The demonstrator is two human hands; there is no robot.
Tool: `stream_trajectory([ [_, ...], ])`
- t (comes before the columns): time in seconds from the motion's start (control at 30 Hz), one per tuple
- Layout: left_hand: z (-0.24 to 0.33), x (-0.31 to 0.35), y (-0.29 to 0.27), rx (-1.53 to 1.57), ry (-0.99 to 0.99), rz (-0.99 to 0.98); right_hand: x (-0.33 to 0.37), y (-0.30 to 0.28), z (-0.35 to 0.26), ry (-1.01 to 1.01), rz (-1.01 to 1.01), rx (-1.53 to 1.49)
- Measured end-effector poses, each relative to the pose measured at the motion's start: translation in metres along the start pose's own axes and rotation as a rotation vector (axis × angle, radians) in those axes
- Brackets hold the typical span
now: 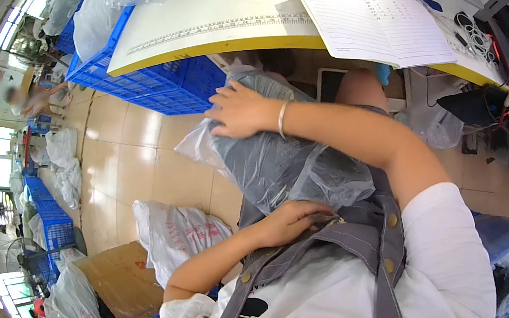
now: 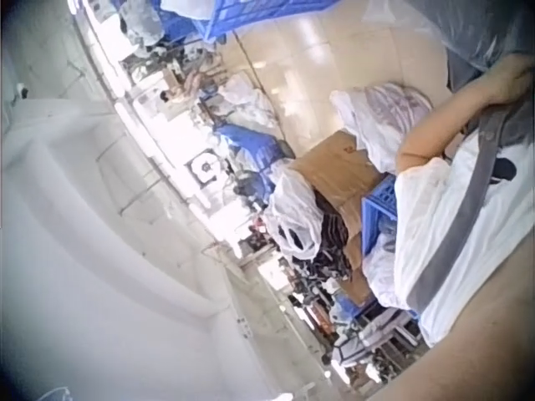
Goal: Counting and sorting shoe upper components, recording counts in a notebook, and placing them into plastic bags.
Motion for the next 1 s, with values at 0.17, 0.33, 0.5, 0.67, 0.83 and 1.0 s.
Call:
stream_trajectory([
  [0.17, 0.019, 0.001, -0.008, -0.070, 0.012, -0.145, 0.093, -0.017, -0.066, -0.189, 0.042, 0.041],
  [0.33, 0.055, 0.003, -0.040, -0.037, -0.082, -0.126, 0.135, -0.028, -0.058, -0.176, 0.071, -0.138],
  [0.5, 0.039, -0.007, -0.073, -0.253, 0.143, 0.447, 0.195, -0.063, -0.050, -0.103, 0.017, -0.208],
  [0.67, 0.015, -0.029, -0.065, -0.462, 0.338, 0.458, 0.257, -0.150, 0.002, 0.419, 0.327, 0.177],
  [0.83, 0.029, -0.051, -0.057, -0.647, 0.568, 0.406, 0.335, -0.199, 0.104, 0.905, 0.486, 0.533],
  [1.0, 0.057, -0.061, -0.068, -0.804, 0.668, 0.625, 0.346, -0.201, 0.158, 1.069, 0.095, 0.730],
])
Point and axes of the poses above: each hand's wrist, its own x-axis away from the middle knuckle, its own y-axis out of the palm, z = x × y, the point moved 2 cm from there along -x, towards the middle knuckle, and after that the axes turned 5 degrees about x, right-handed, at the moved point
